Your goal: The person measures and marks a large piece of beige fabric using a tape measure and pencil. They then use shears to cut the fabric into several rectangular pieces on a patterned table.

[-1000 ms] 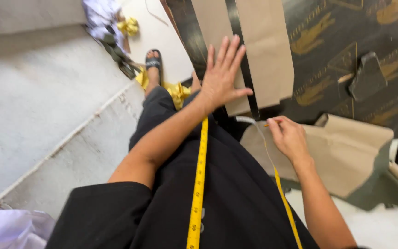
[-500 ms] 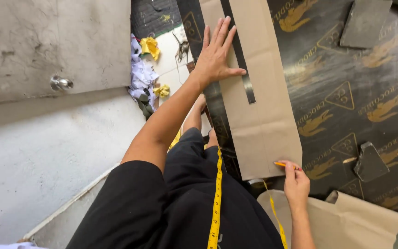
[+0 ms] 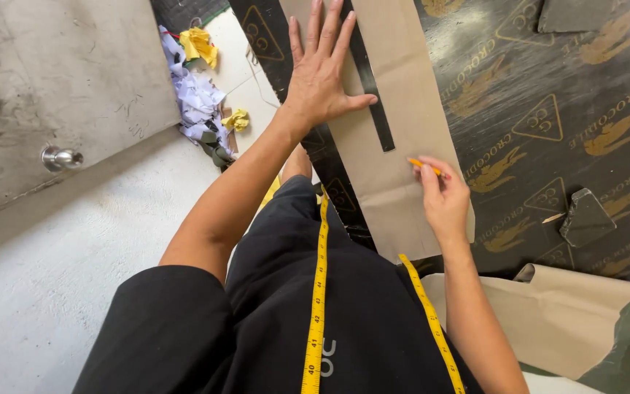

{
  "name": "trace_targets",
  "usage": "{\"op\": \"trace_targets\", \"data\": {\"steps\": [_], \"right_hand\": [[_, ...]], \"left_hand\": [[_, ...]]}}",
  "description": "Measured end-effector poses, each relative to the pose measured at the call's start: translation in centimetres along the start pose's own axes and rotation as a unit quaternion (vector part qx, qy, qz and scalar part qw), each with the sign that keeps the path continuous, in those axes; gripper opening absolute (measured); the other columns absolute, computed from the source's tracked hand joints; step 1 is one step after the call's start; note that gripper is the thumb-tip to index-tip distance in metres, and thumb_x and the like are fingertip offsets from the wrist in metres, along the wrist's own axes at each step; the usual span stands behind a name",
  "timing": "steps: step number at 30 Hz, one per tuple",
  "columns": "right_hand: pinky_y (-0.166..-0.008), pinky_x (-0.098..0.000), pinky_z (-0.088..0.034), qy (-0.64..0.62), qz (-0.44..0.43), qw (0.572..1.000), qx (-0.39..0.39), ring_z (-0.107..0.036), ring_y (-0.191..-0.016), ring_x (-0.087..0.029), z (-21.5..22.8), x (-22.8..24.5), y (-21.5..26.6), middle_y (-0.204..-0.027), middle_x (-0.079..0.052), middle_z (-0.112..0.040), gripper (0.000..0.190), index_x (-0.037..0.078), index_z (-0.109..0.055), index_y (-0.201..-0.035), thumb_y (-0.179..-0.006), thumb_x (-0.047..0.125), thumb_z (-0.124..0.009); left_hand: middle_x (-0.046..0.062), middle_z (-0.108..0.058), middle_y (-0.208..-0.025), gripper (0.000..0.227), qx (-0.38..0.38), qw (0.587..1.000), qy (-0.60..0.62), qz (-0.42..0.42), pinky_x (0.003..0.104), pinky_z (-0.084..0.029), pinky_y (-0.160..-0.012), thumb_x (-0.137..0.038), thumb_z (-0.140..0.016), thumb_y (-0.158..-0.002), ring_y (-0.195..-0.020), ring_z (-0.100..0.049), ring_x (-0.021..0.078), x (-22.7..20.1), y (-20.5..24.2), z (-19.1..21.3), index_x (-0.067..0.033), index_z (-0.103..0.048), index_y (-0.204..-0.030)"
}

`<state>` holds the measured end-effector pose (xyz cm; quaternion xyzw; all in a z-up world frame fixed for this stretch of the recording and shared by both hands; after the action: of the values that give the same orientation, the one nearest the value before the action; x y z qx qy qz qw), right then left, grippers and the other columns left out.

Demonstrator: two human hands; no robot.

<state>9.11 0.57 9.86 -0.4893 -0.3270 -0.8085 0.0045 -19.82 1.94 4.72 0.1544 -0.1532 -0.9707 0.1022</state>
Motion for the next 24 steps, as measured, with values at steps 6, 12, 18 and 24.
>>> {"op": "trace_targets", "data": {"steps": [6, 12, 18, 24], "right_hand": [[-0.089, -0.0295, -0.058, 0.054, 0.118, 0.991, 0.020, -0.073, -0.101, -0.020, -2.1, 4.4, -3.7, -0.110, -0.012, -0.072, 0.022, 0.000, -0.070, -0.117, -0.108, 0.013, -0.055], [-0.084, -0.0323, -0.055, 0.132, 0.163, 0.976, 0.051, -0.069, -0.100, -0.022, -3.3, 5.5, -4.3, -0.108, -0.012, -0.072, 0.020, 0.000, -0.072, -0.115, -0.108, 0.011, -0.057], [-0.078, -0.0343, -0.052, 0.206, 0.170, 0.960, 0.080, -0.067, -0.097, -0.024, -4.0, 6.5, -4.8, -0.110, -0.011, -0.071, 0.021, 0.001, -0.073, -0.116, -0.107, 0.011, -0.057], [-0.072, -0.0335, -0.052, 0.219, 0.192, 0.953, 0.084, -0.068, -0.093, -0.024, -4.0, 6.9, -5.2, -0.109, -0.011, -0.073, 0.021, 0.002, -0.073, -0.114, -0.107, 0.012, -0.056]], "left_hand": [[0.018, -0.005, -0.172, 0.131, 0.018, 1.000, -0.007, -0.005, 0.069, 0.004, -0.124, -0.097, -0.079, -0.096, -0.156, 0.003, 0.0425, 0.4, -0.4, -0.2, -0.0087, -0.015, -0.170], [0.016, -0.003, -0.172, 0.136, 0.016, 1.000, -0.016, -0.005, 0.069, 0.002, -0.125, -0.101, -0.084, -0.096, -0.158, 0.001, 0.0421, 0.5, -0.4, 0.0, -0.0097, -0.017, -0.171], [0.017, -0.003, -0.171, 0.136, 0.001, 1.000, -0.010, -0.008, 0.068, 0.003, -0.124, -0.096, -0.087, -0.091, -0.159, 0.000, 0.0406, 0.7, -0.4, 0.4, -0.0074, -0.018, -0.170], [0.018, -0.005, -0.171, 0.135, -0.020, 1.000, 0.006, -0.011, 0.068, 0.002, -0.124, -0.093, -0.084, -0.085, -0.158, -0.001, 0.0406, 0.7, -0.6, 0.1, -0.0059, -0.021, -0.168]]}}
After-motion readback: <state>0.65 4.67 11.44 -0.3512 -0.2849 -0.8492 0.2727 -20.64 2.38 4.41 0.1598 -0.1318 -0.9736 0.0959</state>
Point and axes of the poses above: each hand's wrist, its own y-axis away from the middle knuckle, its own z-axis out of the back of the hand, x = y × z, the point moved 7 cm from there along -y, towards the middle knuckle
